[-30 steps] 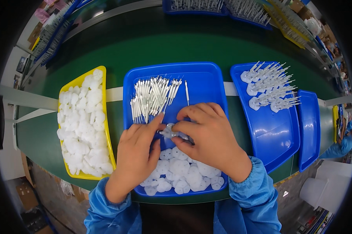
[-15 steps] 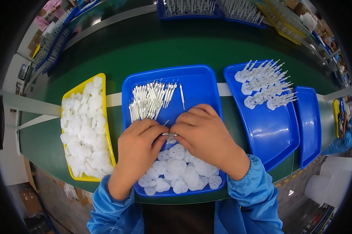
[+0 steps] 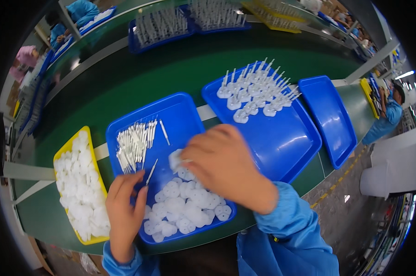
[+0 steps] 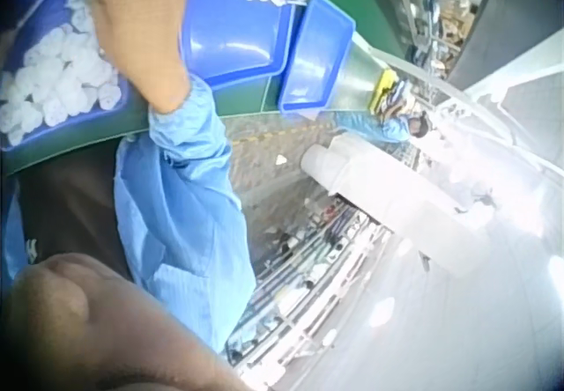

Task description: The person inserts white sticks into white plastic bases one by one at a factory workstation. They pick a base from a blue tray, insert a stick, and place the assembled item into a separate blue tray. The process repeats continuously throughout the clip.

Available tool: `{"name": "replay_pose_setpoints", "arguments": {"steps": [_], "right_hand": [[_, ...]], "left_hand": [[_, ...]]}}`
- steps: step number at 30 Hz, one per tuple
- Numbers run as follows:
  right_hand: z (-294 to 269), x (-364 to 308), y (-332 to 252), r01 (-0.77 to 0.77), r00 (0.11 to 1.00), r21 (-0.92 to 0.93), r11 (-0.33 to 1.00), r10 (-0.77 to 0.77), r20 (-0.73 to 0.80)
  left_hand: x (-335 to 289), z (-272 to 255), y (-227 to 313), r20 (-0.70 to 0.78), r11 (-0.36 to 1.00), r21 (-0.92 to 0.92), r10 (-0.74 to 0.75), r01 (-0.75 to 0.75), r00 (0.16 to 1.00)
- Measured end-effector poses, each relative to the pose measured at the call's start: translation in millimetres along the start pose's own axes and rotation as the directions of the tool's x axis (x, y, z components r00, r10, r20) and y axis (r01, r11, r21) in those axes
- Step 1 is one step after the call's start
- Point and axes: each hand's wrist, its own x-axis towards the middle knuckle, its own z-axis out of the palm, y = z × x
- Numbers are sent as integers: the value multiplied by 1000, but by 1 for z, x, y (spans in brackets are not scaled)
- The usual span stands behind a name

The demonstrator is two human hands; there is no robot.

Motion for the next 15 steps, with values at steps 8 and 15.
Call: {"name": "replay_pose_setpoints", "arguments": {"steps": [8,15], "right_hand": [[-58,-91,107,-604,792,-298,739,597,-125],[-49,-89,83,-567,824,-231,791,547,-151]], "left_hand": [[-12,6,-2,165,971,101,199,-217,966],[-6,-5,0,241,994,19,99,-107,965]]}}
